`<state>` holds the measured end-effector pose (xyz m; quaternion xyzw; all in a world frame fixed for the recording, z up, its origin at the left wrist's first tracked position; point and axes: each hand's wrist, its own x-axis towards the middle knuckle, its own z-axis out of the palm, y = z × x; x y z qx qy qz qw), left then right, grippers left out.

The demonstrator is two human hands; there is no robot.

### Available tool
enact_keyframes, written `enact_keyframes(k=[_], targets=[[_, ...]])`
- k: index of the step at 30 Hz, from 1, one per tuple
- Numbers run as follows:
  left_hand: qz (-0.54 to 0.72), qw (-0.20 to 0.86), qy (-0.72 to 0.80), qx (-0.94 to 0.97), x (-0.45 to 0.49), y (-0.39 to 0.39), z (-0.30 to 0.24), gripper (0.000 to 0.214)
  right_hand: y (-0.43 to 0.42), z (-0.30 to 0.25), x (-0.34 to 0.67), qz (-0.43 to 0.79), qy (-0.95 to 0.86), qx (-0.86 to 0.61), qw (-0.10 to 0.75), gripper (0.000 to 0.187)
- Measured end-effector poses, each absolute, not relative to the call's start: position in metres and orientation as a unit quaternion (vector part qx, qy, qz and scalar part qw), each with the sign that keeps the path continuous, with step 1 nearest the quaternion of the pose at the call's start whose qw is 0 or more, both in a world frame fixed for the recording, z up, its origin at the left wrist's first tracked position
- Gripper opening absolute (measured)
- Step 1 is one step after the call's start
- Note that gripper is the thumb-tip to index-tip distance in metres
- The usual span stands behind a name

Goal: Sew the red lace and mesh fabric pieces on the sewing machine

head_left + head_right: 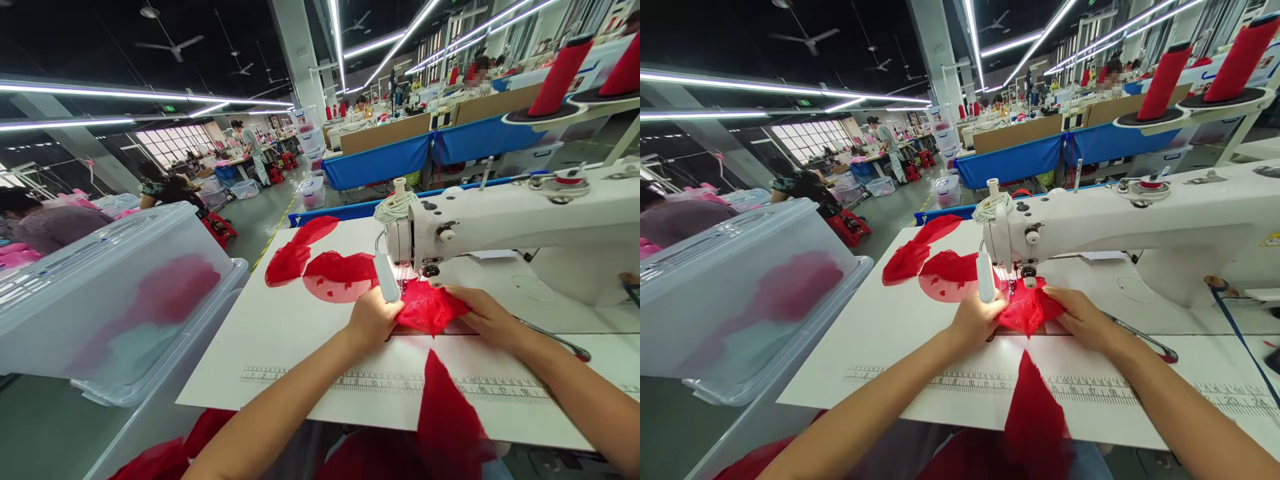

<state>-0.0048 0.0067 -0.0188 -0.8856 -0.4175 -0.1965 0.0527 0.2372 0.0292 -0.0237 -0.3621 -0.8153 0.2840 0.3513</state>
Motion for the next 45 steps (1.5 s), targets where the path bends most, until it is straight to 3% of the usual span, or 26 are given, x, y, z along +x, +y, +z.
enact_keyframes(k=[4, 13, 16, 25, 45], targets=[[-0.196, 0.11, -0.391, -0.893, -0.004, 0.004, -0.026, 0.031, 0.029, -0.027, 0.239, 0.294, -0.868, -0.274, 0.29, 0.024], [-0.231, 0.243, -0.287, -0.898, 0.0, 0.004, -0.028, 0.04, 0.021, -0.038, 0.233, 0.211, -0.887, -0.296, 0.285, 0.021], [-0.236, 0.238, -0.313, -0.889, 0.001, -0.003, -0.021, 0.042, 0.023, -0.044, 0.234, 0.204, -0.884, -0.307, 0.287, 0.019], [-0.223, 0.248, -0.304, -0.892, -0.003, -0.01, -0.027, 0.021, 0.025, -0.055, 0.238, 0.166, -0.886, -0.303, 0.31, 0.02], [-0.258, 0.254, -0.313, -0.878, -0.003, -0.007, -0.023, 0.023, 0.025, -0.041, 0.232, 0.138, -0.887, -0.287, 0.335, 0.02]])
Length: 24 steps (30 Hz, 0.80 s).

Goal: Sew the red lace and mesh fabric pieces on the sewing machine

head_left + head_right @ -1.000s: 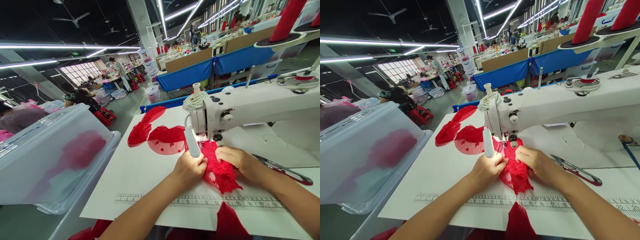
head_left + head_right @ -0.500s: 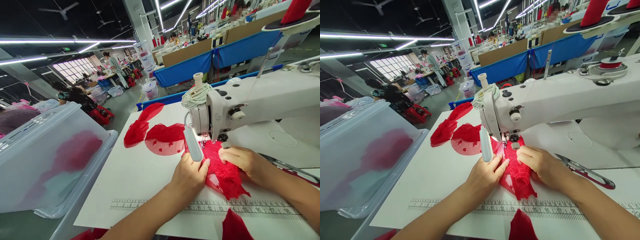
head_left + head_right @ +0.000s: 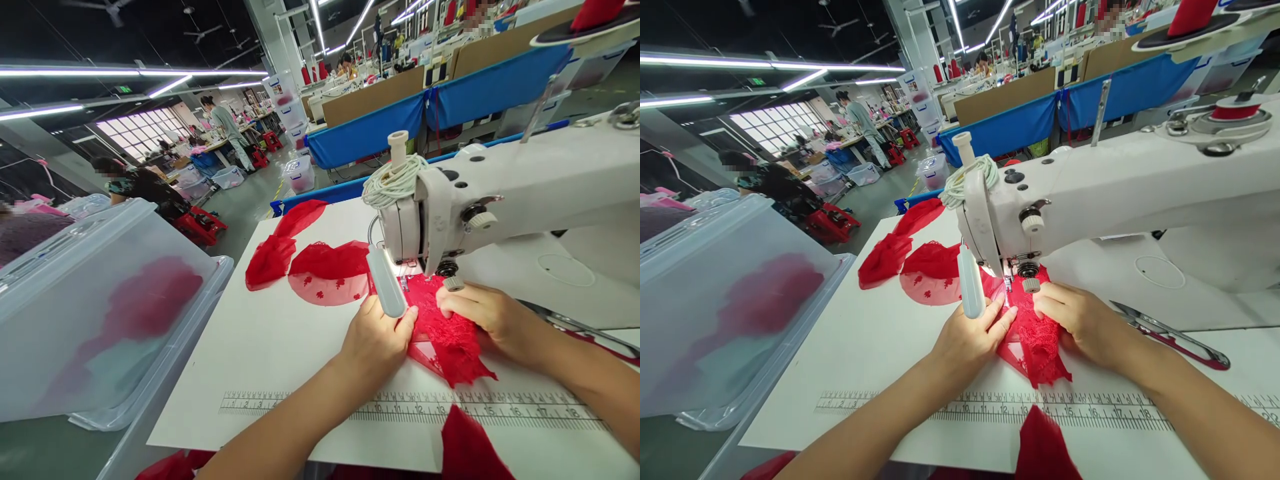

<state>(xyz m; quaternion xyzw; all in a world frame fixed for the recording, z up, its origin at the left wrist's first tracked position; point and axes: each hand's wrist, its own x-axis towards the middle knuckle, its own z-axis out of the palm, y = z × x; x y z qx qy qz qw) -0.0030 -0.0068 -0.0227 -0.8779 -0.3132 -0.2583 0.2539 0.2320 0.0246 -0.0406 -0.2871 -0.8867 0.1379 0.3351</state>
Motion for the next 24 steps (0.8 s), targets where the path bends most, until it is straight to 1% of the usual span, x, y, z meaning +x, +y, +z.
enact_keyframes(k=[6, 11, 16, 19, 24], targets=[[-0.228, 0.268, -0.316, -0.881, -0.006, -0.002, -0.022, 0.019, 0.027, -0.043, 0.232, 0.11, -0.888, -0.291, 0.34, 0.022], [-0.246, 0.254, -0.324, -0.878, -0.006, 0.002, -0.019, 0.027, 0.029, -0.049, 0.233, 0.112, -0.884, -0.301, 0.34, 0.028], [-0.233, 0.241, -0.307, -0.891, -0.009, 0.002, -0.014, 0.026, 0.027, -0.048, 0.231, 0.113, -0.888, -0.32, 0.311, 0.036], [-0.194, 0.235, -0.276, -0.912, -0.008, -0.001, -0.012, 0.025, 0.026, -0.046, 0.229, 0.094, -0.897, -0.313, 0.296, 0.034], [-0.18, 0.219, -0.28, -0.917, -0.005, -0.008, -0.009, 0.029, 0.027, -0.05, 0.231, 0.056, -0.903, -0.288, 0.313, 0.032]])
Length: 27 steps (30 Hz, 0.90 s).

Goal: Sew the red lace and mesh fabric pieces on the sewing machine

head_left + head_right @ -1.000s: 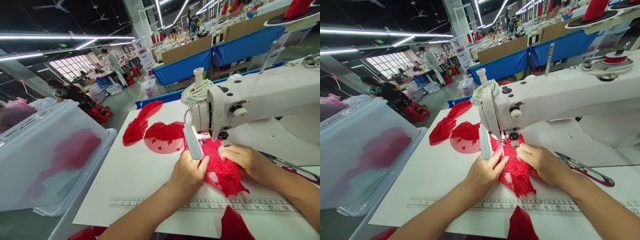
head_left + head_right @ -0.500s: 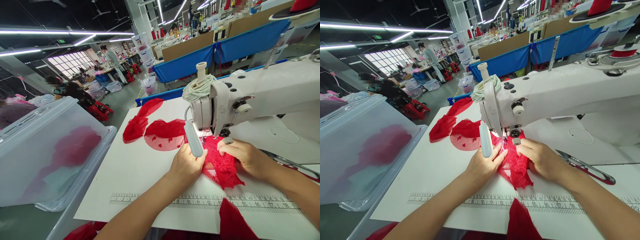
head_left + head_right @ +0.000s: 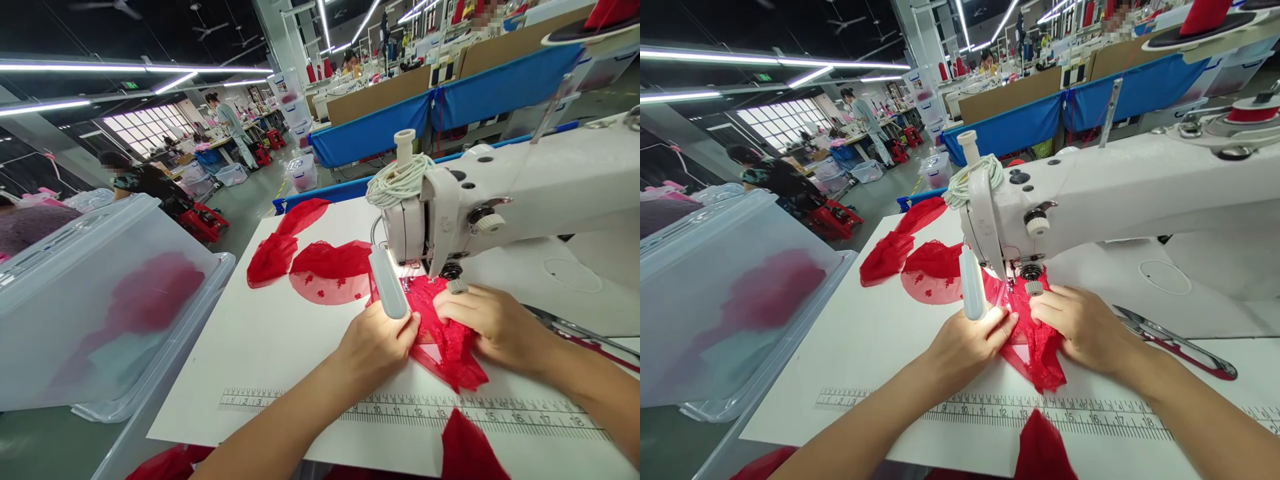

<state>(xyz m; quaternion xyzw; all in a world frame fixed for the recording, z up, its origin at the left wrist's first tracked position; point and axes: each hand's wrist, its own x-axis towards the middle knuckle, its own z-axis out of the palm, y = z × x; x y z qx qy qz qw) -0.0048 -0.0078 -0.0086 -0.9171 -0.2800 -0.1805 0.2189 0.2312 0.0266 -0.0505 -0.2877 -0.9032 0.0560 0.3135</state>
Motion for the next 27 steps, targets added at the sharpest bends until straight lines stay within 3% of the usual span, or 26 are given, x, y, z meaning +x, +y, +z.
enact_keyframes(k=[11, 27], targets=[[-0.188, 0.201, -0.338, -0.9, -0.006, -0.009, -0.015, 0.031, 0.026, -0.048, 0.228, 0.087, -0.889, -0.294, 0.34, 0.032], [-0.191, 0.268, -0.319, -0.889, -0.006, -0.012, -0.024, 0.029, 0.027, -0.045, 0.226, 0.07, -0.889, -0.299, 0.34, 0.025]])
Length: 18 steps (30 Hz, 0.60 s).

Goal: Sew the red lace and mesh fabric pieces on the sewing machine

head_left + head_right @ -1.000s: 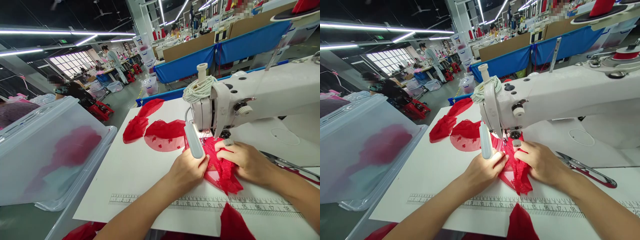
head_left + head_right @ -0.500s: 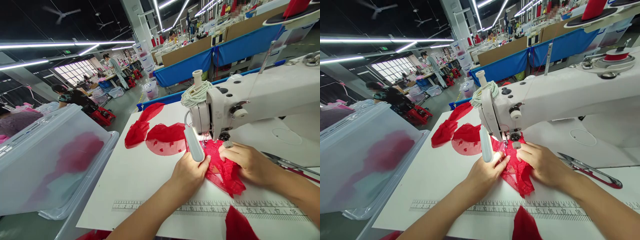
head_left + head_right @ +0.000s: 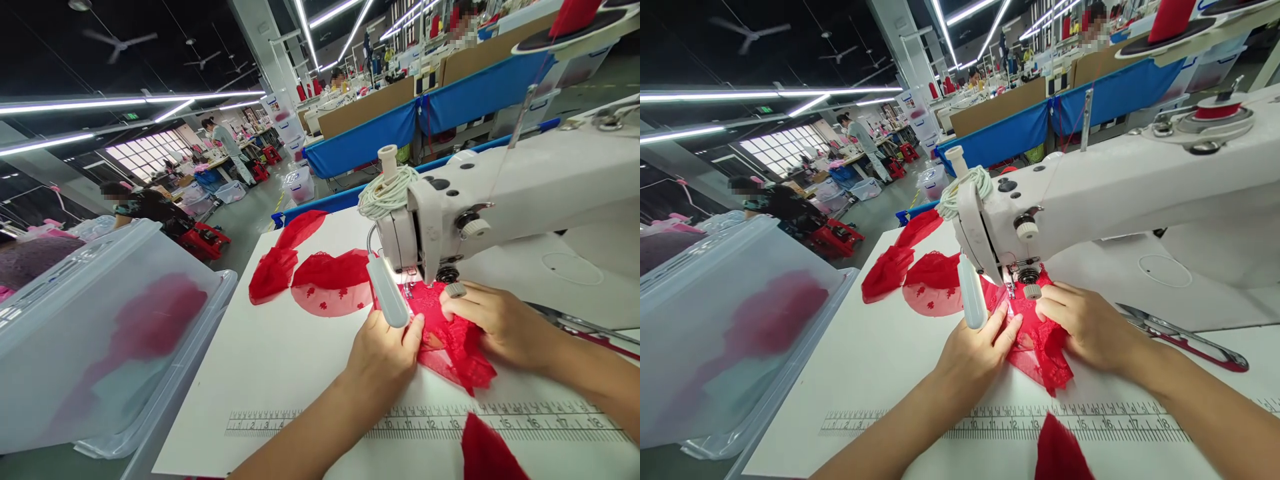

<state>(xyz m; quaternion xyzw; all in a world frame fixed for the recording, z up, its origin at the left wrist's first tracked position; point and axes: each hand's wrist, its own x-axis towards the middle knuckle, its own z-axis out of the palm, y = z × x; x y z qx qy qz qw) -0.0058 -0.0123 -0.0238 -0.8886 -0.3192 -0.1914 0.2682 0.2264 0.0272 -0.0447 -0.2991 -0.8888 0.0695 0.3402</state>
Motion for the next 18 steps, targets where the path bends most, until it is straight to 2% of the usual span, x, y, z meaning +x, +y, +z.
enact_keyframes(k=[18], targets=[[-0.166, 0.239, -0.331, -0.898, -0.014, -0.001, -0.027, 0.033, 0.031, -0.042, 0.229, 0.052, -0.895, -0.318, 0.309, 0.034]])
